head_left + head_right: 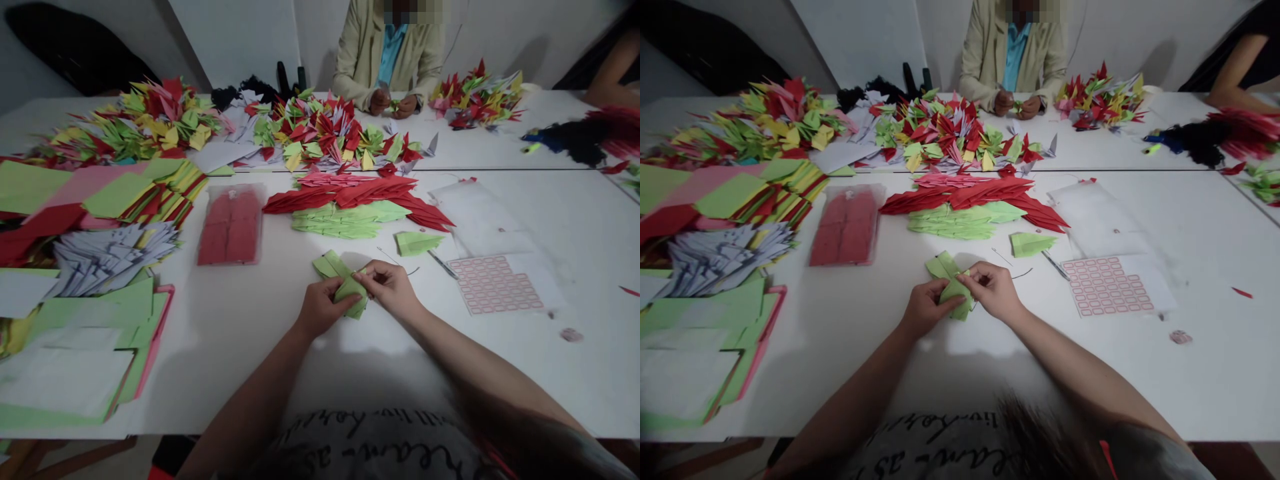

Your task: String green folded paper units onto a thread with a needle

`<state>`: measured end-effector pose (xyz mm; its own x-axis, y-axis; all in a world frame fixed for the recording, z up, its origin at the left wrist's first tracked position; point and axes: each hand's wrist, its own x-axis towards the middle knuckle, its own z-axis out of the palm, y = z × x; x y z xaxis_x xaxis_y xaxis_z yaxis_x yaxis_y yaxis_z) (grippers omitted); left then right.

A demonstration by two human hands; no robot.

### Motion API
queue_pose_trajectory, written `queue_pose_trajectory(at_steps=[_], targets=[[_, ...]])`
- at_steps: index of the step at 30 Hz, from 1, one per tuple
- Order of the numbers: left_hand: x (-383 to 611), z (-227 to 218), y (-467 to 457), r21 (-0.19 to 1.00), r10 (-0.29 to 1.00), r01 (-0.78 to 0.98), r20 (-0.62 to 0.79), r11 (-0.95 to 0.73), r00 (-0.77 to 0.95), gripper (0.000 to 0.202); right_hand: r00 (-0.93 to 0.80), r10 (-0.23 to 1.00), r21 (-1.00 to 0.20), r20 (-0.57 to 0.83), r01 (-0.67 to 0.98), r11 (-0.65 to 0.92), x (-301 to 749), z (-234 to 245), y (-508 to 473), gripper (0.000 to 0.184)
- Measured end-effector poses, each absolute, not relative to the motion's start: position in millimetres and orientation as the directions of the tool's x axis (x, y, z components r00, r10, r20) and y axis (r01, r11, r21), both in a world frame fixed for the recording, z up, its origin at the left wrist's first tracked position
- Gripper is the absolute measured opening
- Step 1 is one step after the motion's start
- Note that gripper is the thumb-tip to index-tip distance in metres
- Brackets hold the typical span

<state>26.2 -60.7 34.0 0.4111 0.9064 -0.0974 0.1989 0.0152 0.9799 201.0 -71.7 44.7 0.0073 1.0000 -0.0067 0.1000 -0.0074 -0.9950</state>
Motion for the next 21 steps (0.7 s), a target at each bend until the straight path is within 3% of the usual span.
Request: queue_pose_trajectory(at_steps=[7, 15, 18, 21], targets=[[23.0, 36.1, -57.4, 0.976, 0.896, 0.213, -0.13, 0.04, 0.425, 0.036, -0.042, 0.999, -0.99, -0.025, 0.14, -0.019, 203.4, 62.7, -75.4, 0.041], [24.0, 42.3, -54.1, 0.966, 0.91, 0.102, -0.259, 0.239, 0.324, 0.035, 0.122, 0.993, -1.0, 0.008, -0.021, 0.01, 214.3, 62.7, -65.5, 0.034], [25.2, 41.6, -52.9, 0.967, 0.936, 0.049, -0.255, 0.251, 0.243, 0.034, 0.035, 0.999, -1.0, 0.002, -0.013, 0.003, 212.7, 57.9, -64.8, 0.032], [26.2, 40.6, -51.2, 0.947, 0.937, -0.079, -0.29, 0.31, 0.196, 0.031, -0.111, 0.994, -0.994, -0.004, 0.111, 0.008, 208.5, 52.8, -67.3, 0.033]])
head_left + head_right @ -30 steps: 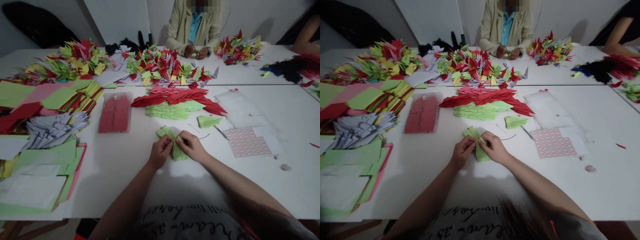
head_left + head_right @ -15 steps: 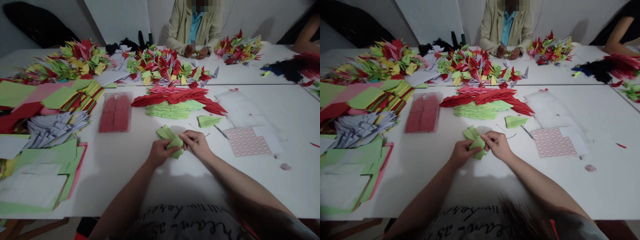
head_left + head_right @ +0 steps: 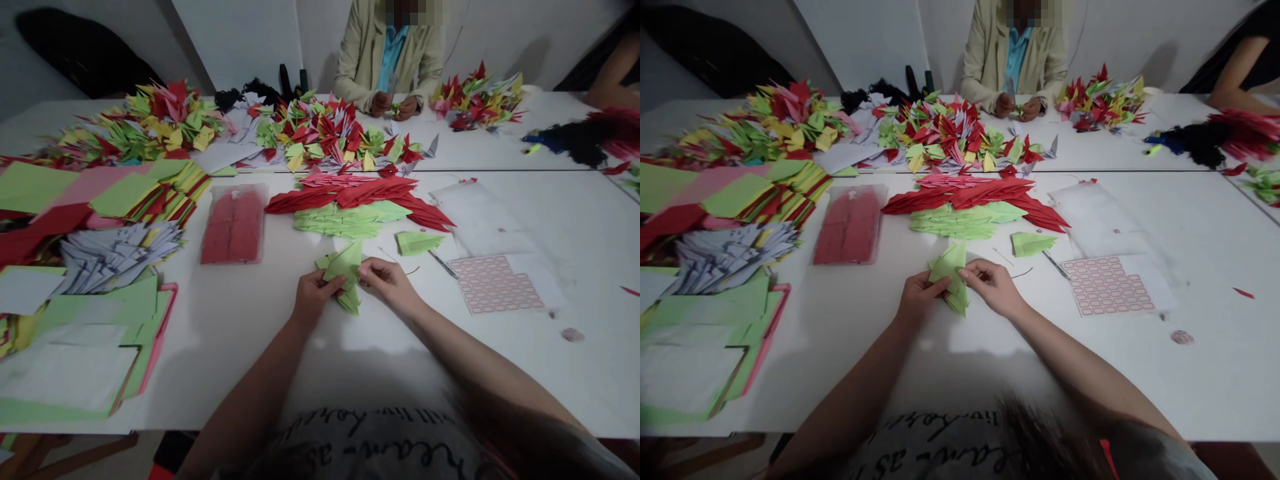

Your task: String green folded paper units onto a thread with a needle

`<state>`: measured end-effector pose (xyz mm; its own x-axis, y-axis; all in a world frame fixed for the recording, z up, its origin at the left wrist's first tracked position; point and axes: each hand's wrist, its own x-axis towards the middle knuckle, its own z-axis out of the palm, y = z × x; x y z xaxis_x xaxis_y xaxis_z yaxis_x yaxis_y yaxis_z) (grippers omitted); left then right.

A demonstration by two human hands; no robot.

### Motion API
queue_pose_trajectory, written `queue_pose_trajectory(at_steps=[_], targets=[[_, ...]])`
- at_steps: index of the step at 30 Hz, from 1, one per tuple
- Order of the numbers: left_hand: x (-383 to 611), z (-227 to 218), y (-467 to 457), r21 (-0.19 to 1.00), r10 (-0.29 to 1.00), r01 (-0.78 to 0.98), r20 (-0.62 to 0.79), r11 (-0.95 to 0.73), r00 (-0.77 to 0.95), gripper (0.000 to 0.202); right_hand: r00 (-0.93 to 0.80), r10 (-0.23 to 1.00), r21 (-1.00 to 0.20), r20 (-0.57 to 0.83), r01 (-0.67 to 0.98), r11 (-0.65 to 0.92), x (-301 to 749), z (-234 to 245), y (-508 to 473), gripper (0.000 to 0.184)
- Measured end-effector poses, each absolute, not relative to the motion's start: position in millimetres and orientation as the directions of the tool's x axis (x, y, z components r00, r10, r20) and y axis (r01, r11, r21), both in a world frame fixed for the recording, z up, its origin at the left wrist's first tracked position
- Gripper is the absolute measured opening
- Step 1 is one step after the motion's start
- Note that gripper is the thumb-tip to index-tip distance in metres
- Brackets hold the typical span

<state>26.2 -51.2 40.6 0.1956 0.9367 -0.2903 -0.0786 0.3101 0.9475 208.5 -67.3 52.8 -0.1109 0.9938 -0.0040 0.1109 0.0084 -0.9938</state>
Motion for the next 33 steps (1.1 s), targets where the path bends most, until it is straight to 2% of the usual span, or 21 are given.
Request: queue_pose_trajectory(at_steps=[4, 8, 12, 19, 26, 29, 33], targets=[[26.0, 40.6, -48.6, 0.861, 0.915, -0.318, -0.347, 0.397, 0.203, 0.03, -0.227, 0.974, -0.968, -0.008, 0.245, 0.05, 208.3, 53.8, -69.7, 0.03], [24.2, 40.5, -46.7, 0.788, 0.886, -0.408, -0.386, 0.461, 0.255, 0.028, -0.186, 0.982, -0.981, 0.028, 0.184, 0.063, 213.7, 59.5, -68.9, 0.03], [24.1, 38.9, -46.4, 0.748, 0.849, -0.403, -0.439, 0.527, 0.295, 0.026, -0.065, 0.992, -0.981, 0.113, 0.152, 0.121, 220.5, 60.9, -66.5, 0.029], [25.2, 37.9, -48.2, 0.742, 0.801, -0.336, -0.443, 0.58, 0.403, 0.029, 0.156, 0.962, -0.952, 0.224, 0.248, 0.181, 231.8, 61.7, -60.6, 0.028], [23.6, 37.4, -48.9, 0.798, 0.793, -0.256, -0.392, 0.545, 0.466, 0.031, 0.264, 0.934, -0.944, 0.242, 0.288, 0.163, 238.8, 56.8, -53.3, 0.031], [23.7, 34.7, -47.8, 0.815, 0.83, -0.278, -0.378, 0.508, 0.41, 0.031, 0.265, 0.941, -0.932, 0.208, 0.347, 0.109, 239.6, 53.1, -50.3, 0.032], [24.3, 32.2, -45.7, 0.867, 0.904, -0.293, -0.331, 0.404, 0.269, 0.031, 0.253, 0.929, -0.878, 0.269, 0.462, 0.128, 232.2, 55.5, -54.6, 0.031]])
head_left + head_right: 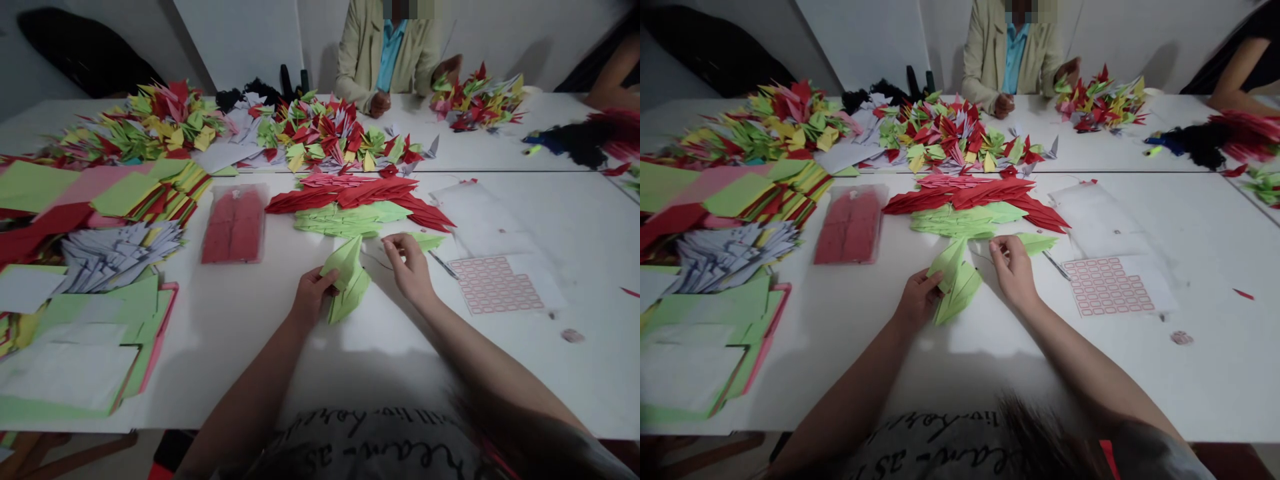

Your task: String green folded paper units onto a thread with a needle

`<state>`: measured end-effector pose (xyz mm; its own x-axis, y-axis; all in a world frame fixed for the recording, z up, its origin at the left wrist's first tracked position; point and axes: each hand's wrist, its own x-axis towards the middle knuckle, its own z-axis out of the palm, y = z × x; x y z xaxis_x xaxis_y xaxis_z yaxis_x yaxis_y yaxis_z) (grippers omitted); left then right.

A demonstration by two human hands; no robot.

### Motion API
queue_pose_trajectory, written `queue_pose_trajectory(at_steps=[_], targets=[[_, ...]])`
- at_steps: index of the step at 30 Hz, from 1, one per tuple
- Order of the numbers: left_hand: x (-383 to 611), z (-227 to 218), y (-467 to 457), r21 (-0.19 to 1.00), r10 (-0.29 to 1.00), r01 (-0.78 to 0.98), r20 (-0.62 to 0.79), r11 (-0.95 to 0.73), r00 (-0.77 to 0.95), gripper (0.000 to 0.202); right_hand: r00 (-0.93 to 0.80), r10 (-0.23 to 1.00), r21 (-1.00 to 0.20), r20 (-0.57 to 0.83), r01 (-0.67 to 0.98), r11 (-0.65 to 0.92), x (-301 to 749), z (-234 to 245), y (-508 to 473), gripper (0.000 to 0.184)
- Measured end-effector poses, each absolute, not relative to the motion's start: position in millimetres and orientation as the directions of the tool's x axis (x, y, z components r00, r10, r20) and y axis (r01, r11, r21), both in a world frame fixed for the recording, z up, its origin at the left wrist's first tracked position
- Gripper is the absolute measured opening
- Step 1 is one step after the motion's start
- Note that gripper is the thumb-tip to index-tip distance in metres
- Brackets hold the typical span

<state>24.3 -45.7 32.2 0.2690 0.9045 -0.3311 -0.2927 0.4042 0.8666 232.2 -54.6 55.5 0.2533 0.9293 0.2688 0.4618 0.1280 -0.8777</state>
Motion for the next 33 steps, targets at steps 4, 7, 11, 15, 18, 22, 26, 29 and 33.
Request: queue_pose_trajectory(at_steps=[4, 7, 11, 15, 18, 22, 26, 29, 33], targets=[[25.8, 33.0, -47.3, 0.925, 0.945, -0.211, -0.288, 0.316, 0.152, 0.034, -0.015, 0.997, -0.935, 0.07, 0.348, 0.071, 219.5, 57.8, -63.2, 0.03], [26.4, 31.3, -50.5, 0.969, 0.968, -0.08, -0.223, 0.233, 0.119, 0.035, -0.147, 0.987, -0.987, -0.059, 0.159, -0.035, 212.7, 50.4, -65.1, 0.033], [25.5, 27.7, -53.0, 0.988, 0.974, 0.065, -0.151, 0.142, 0.169, 0.03, -0.152, 0.985, -0.997, -0.08, 0.033, -0.076, 209.1, 38.7, -63.9, 0.032], [25.3, 30.3, -53.3, 0.988, 0.964, 0.071, -0.152, 0.14, 0.217, 0.028, -0.137, 0.988, -0.997, -0.078, 0.031, -0.074, 207.7, 36.3, -64.9, 0.031], [25.5, 34.5, -53.9, 0.984, 0.953, 0.051, -0.175, 0.168, 0.248, 0.031, -0.135, 0.988, -0.997, -0.079, 0.004, -0.079, 208.1, 38.1, -65.8, 0.028], [24.8, 37.1, -54.5, 0.983, 0.937, 0.018, -0.179, 0.183, 0.301, 0.031, -0.14, 0.989, -0.995, -0.058, -0.068, -0.068, 208.1, 40.3, -65.6, 0.023], [23.0, 36.6, -53.4, 0.986, 0.929, 0.026, -0.166, 0.167, 0.33, 0.032, -0.106, 0.992, -0.991, -0.069, -0.103, -0.08, 206.6, 43.2, -66.0, 0.023], [21.6, 35.4, -52.6, 0.984, 0.896, 0.091, -0.177, 0.153, 0.407, 0.035, -0.078, 0.994, -0.993, -0.078, -0.081, -0.084, 207.9, 47.2, -65.8, 0.026], [20.4, 33.5, -52.7, 0.981, 0.854, 0.149, -0.183, 0.125, 0.488, 0.038, -0.07, 0.995, -0.995, -0.076, -0.06, -0.08, 212.8, 51.9, -63.9, 0.027]])
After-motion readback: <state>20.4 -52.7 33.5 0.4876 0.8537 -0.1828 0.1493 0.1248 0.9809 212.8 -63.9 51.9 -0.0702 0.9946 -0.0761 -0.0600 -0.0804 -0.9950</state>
